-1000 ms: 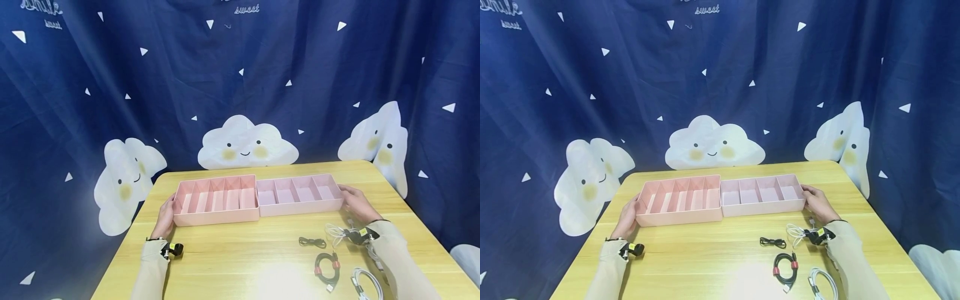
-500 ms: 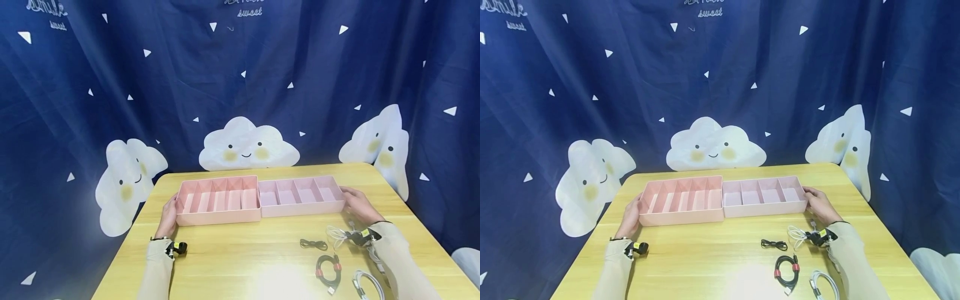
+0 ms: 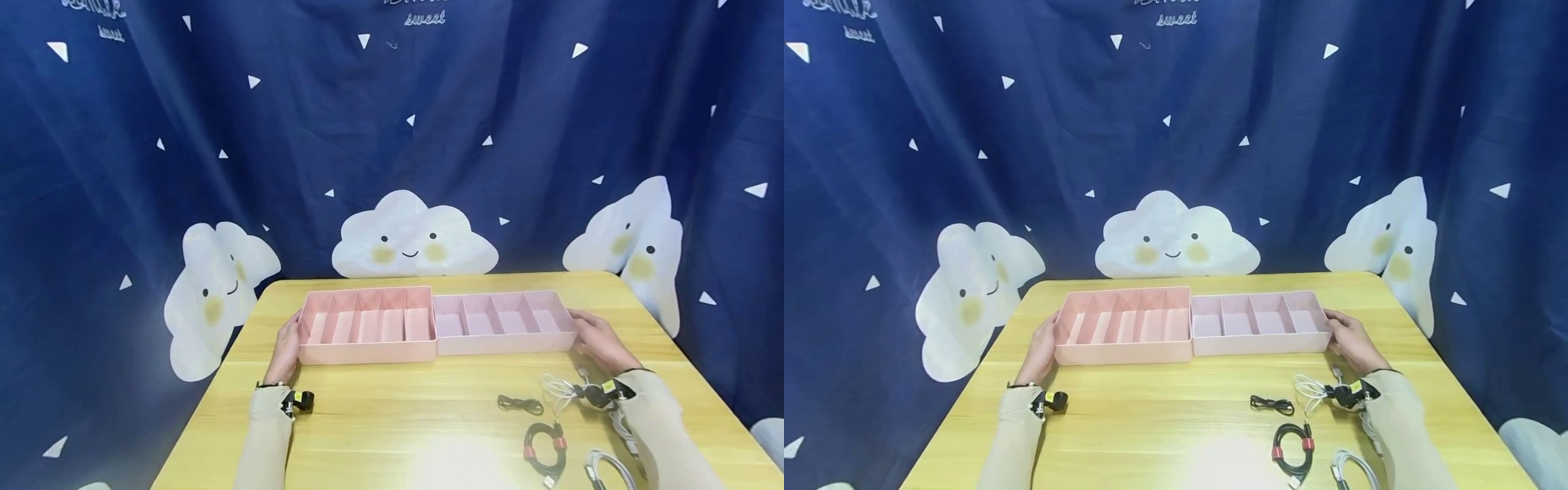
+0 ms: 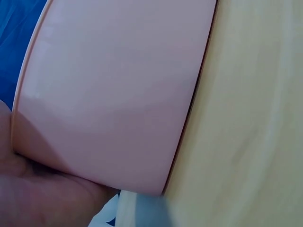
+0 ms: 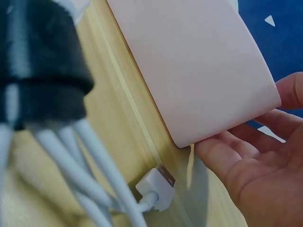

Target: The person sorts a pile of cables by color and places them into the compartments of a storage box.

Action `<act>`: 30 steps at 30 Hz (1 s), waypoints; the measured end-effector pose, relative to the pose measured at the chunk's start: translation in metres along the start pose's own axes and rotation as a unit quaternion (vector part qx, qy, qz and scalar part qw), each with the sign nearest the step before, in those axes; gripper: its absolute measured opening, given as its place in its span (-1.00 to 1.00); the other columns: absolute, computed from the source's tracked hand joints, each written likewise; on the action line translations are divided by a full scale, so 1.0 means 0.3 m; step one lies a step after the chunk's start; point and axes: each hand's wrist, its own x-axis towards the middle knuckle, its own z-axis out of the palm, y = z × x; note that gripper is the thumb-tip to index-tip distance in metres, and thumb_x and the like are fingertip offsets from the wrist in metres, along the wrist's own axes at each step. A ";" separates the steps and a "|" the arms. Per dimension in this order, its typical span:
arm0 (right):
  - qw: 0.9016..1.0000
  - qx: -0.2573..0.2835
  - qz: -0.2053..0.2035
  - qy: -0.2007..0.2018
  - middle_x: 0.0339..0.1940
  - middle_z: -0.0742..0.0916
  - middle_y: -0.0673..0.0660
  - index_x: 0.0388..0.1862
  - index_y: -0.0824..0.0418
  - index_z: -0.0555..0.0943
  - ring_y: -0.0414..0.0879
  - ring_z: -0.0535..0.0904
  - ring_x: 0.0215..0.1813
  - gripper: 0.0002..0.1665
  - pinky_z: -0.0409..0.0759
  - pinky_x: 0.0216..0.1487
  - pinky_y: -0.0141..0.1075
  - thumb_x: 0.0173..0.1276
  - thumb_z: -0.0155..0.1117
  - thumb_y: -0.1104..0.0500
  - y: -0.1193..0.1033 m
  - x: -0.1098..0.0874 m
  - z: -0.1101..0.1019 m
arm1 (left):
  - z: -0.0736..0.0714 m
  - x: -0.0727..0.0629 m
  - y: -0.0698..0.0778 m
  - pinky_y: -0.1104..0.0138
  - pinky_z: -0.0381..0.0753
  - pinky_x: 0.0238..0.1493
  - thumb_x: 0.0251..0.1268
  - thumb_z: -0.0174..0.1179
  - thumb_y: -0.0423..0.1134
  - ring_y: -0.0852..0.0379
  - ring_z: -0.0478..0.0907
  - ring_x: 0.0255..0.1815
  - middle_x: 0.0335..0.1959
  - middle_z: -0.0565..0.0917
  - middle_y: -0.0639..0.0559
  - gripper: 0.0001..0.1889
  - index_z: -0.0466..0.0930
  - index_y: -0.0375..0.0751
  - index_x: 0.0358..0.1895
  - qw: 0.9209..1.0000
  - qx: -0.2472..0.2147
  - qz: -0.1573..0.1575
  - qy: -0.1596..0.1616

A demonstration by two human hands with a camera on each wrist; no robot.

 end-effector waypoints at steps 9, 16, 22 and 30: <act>1.000 0.006 0.001 -0.003 0.46 0.42 0.53 0.61 0.57 0.02 -0.55 0.54 -0.03 -0.24 0.63 0.04 -0.48 0.73 -0.27 0.03 0.014 0.005 -0.005 | -0.043 0.023 -0.014 -0.10 -0.24 0.73 0.73 -0.39 -0.12 -0.23 -0.20 0.75 0.73 -0.11 -0.30 -0.35 -0.32 -0.16 0.71 0.987 0.150 0.033 -0.043; 1.000 0.005 0.001 -0.012 0.52 0.26 0.66 0.61 0.58 -0.03 -0.58 0.50 -0.03 -0.25 0.63 0.04 -0.50 0.73 -0.32 0.04 0.009 0.003 0.001 | -0.088 0.020 -0.028 -0.15 -0.23 0.71 0.74 -0.32 0.00 -0.26 -0.12 0.73 0.72 -0.13 -0.33 -0.28 -0.47 -0.03 0.70 0.967 0.214 0.061 -0.120; 1.000 0.006 0.002 -0.012 0.38 0.53 0.41 0.61 0.58 -0.03 -0.57 0.52 -0.03 -0.24 0.64 0.04 -0.49 0.73 -0.27 0.05 0.014 0.010 0.001 | -0.105 0.007 -0.022 -0.22 -0.18 0.68 0.57 0.05 0.17 -0.24 -0.25 0.75 0.75 -0.32 -0.10 -0.01 -0.51 0.09 0.70 0.960 0.242 0.054 -0.134; 1.000 0.009 0.003 -0.013 0.31 0.56 0.30 0.61 0.61 -0.06 -0.60 0.51 -0.03 -0.23 0.63 0.03 -0.53 0.74 -0.29 0.04 0.019 0.013 -0.008 | -0.088 0.017 -0.012 -0.24 -0.10 0.67 0.41 0.26 0.16 -0.23 -0.19 0.75 0.76 -0.26 -0.09 0.15 -0.48 0.00 0.71 0.955 0.261 0.076 -0.123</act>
